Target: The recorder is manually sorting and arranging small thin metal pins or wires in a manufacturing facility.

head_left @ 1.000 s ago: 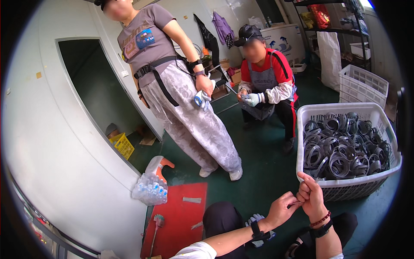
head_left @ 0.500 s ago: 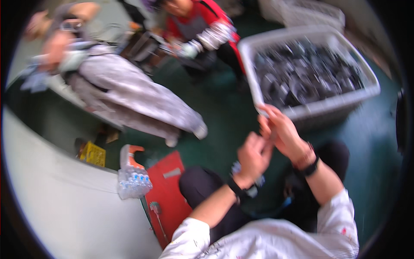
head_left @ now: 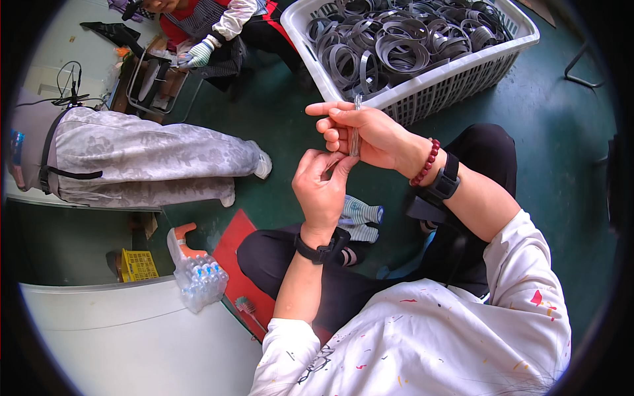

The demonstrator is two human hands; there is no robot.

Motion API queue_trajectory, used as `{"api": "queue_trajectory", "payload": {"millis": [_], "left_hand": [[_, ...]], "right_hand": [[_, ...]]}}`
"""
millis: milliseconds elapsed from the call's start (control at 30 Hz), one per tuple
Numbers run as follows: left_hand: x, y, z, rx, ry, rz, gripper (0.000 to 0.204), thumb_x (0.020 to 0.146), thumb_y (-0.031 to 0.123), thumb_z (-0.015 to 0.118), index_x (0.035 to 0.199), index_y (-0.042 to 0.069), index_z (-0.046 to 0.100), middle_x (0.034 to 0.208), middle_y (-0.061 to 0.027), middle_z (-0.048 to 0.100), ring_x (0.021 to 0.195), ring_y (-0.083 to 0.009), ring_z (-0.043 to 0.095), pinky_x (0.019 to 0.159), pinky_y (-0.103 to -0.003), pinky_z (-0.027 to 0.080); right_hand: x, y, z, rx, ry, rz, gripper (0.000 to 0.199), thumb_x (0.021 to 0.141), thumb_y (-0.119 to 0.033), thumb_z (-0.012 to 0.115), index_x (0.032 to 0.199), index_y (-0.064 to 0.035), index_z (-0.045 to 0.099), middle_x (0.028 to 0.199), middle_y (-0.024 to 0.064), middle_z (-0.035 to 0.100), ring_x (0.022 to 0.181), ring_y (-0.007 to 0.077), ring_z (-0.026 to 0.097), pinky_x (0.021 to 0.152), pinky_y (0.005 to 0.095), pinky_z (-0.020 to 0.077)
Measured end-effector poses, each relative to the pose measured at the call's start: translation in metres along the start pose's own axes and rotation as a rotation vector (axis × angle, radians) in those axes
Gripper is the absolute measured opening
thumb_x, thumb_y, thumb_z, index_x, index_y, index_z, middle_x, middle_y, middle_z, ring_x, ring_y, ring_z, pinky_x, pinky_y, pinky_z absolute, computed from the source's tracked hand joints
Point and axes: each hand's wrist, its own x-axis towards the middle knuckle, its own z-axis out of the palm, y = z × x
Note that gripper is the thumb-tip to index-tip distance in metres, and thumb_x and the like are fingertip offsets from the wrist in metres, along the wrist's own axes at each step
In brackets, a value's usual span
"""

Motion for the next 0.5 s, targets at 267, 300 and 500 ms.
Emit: {"api": "queue_trajectory", "payload": {"millis": [267,300,500], "left_hand": [[0.008,-0.001,-0.009,-0.095,-0.073,-0.087,0.022,0.081,0.010,0.086,0.087,-0.004,0.071,0.079,0.0014,0.059,0.071,-0.0074,0.055,0.062,-0.025,0.045],[0.007,-0.005,-0.009,-0.094,-0.071,-0.087,0.022,0.081,0.010,0.086,0.087,-0.004,0.071,0.079,0.0014,0.059,0.071,-0.0074,0.055,0.062,-0.025,0.045],[0.006,-0.010,-0.010,-0.316,-0.131,-0.238,0.020,0.086,0.009,0.082,0.095,0.000,0.068,0.081,0.0031,0.061,0.066,-0.0042,0.053,0.057,-0.021,0.040]], "right_hand": [[0.000,0.001,0.007,0.007,-0.067,0.031,0.036,0.111,-0.015,0.034,0.139,-0.0005,0.051,0.092,0.0012,0.059,0.073,0.0095,0.051,0.071,0.0266,0.0503],[0.001,0.002,0.005,0.007,-0.068,0.033,0.036,0.111,-0.015,0.034,0.139,-0.0005,0.051,0.092,0.0012,0.059,0.073,0.0095,0.051,0.071,0.0266,0.0503],[-0.001,-0.004,0.011,0.027,-0.004,0.065,0.035,0.111,-0.013,0.034,0.136,0.0000,0.053,0.087,-0.0007,0.055,0.067,0.0069,0.045,0.066,0.0241,0.0447]]}}
